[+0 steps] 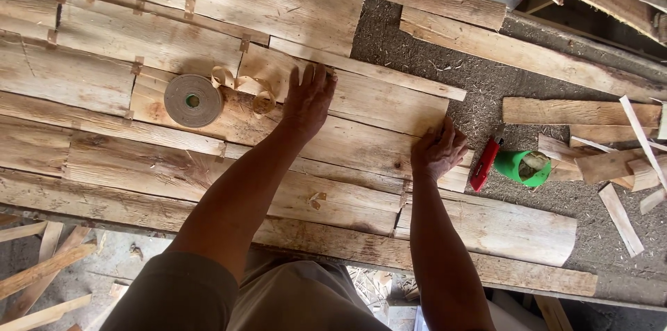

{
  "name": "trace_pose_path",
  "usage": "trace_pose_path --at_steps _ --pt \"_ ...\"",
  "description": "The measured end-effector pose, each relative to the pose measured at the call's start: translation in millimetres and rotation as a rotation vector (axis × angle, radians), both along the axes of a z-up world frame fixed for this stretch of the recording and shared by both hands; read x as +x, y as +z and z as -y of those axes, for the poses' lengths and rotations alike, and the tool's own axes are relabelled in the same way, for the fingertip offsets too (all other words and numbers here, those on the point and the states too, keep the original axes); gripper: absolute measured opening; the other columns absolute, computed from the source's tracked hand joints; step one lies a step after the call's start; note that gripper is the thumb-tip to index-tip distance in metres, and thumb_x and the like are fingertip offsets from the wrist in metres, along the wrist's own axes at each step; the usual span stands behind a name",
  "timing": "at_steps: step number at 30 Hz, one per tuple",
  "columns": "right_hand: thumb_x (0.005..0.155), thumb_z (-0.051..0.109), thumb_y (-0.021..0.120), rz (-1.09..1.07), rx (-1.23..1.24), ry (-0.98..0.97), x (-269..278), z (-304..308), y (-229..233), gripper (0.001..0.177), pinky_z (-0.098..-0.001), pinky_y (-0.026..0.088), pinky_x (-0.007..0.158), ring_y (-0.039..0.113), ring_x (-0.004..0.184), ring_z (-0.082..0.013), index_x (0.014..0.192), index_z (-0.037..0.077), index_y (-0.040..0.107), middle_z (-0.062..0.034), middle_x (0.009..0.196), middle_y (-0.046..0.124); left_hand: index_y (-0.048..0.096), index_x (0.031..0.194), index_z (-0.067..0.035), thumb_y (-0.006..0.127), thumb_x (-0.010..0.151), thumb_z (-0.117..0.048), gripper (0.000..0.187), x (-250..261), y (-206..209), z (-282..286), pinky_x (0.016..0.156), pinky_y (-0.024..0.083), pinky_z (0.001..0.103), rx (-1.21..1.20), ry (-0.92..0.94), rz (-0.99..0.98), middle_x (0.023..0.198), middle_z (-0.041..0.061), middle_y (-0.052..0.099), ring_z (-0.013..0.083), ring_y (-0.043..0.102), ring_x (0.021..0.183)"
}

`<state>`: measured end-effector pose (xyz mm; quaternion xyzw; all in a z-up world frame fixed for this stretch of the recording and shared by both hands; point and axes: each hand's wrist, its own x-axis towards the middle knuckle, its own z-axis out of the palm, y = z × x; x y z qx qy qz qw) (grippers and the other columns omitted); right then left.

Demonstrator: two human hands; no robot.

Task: Apply adhesive tape and trim thin wooden veneer strips to assemble or repair a panel.

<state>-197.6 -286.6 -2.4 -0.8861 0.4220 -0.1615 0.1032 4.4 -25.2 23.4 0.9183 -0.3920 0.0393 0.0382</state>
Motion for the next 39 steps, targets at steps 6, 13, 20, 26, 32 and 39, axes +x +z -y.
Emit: trace_pose_path --at_steps 6,13,20,26,32,39 --pt "0.103 0.047 0.054 -0.023 0.034 -0.033 3.5 -0.1 1.4 0.042 -0.0575 0.042 0.099 0.047 0.120 -0.0354 0.135 0.023 0.066 -0.0107 0.126 0.051 0.065 0.105 0.004 0.064 0.100 -0.009 0.014 -2.3 3.6 12.7 0.091 0.049 0.041 -0.237 -0.040 -0.055 0.116 0.012 0.057 0.0277 0.054 0.112" --pt "0.103 0.046 0.054 -0.027 0.035 -0.031 0.7 0.0 1.8 0.043 -0.0569 0.042 0.097 0.047 0.117 -0.0352 0.136 0.022 0.068 -0.0111 0.124 0.051 0.067 0.102 0.005 0.063 0.097 -0.011 0.017 -21.8 -4.9 23.1 0.095 0.050 0.040 0.000 -0.130 -0.071 0.113 0.019 0.062 0.0327 0.056 0.114" --pt "0.103 0.047 0.053 -0.045 0.044 -0.030 2.1 1.5 1.7 0.042 -0.0553 0.043 0.094 0.048 0.113 -0.0332 0.134 0.024 0.070 -0.0102 0.120 0.050 0.043 0.146 0.012 0.057 0.099 -0.036 0.068 -64.8 10.6 29.5 0.121 0.024 0.055 -0.119 0.040 -0.177 0.154 0.042 0.028 0.0508 0.030 0.144" --pt "0.104 0.048 0.052 -0.034 0.050 -0.038 3.0 -0.3 2.8 0.041 -0.0564 0.043 0.096 0.048 0.116 -0.0331 0.131 0.024 0.071 -0.0101 0.125 0.052 0.033 0.152 0.014 0.052 0.102 -0.038 0.074 -81.2 0.6 38.8 0.127 0.008 0.056 -0.204 0.173 -0.258 0.163 0.041 0.011 0.0499 0.009 0.155" --pt "0.104 0.047 0.051 -0.055 0.064 -0.035 2.3 0.1 3.3 0.042 -0.0571 0.042 0.098 0.048 0.118 -0.0349 0.135 0.024 0.068 -0.0129 0.127 0.051 0.030 0.153 0.013 0.051 0.102 -0.036 0.073 -83.6 13.4 36.1 0.129 0.008 0.057 -0.249 0.179 -0.263 0.165 0.039 0.008 0.0496 0.008 0.157" --pt "0.102 0.041 0.053 -0.026 0.050 -0.055 5.1 -2.9 7.4 0.049 -0.0578 0.041 0.098 0.048 0.119 -0.0362 0.147 0.021 0.056 -0.0149 0.129 0.053 0.029 0.161 0.000 0.042 0.105 -0.040 0.070 -83.7 2.4 34.9 0.129 0.005 0.053 -0.226 0.191 -0.219 0.167 0.035 0.006 0.0465 0.007 0.158"
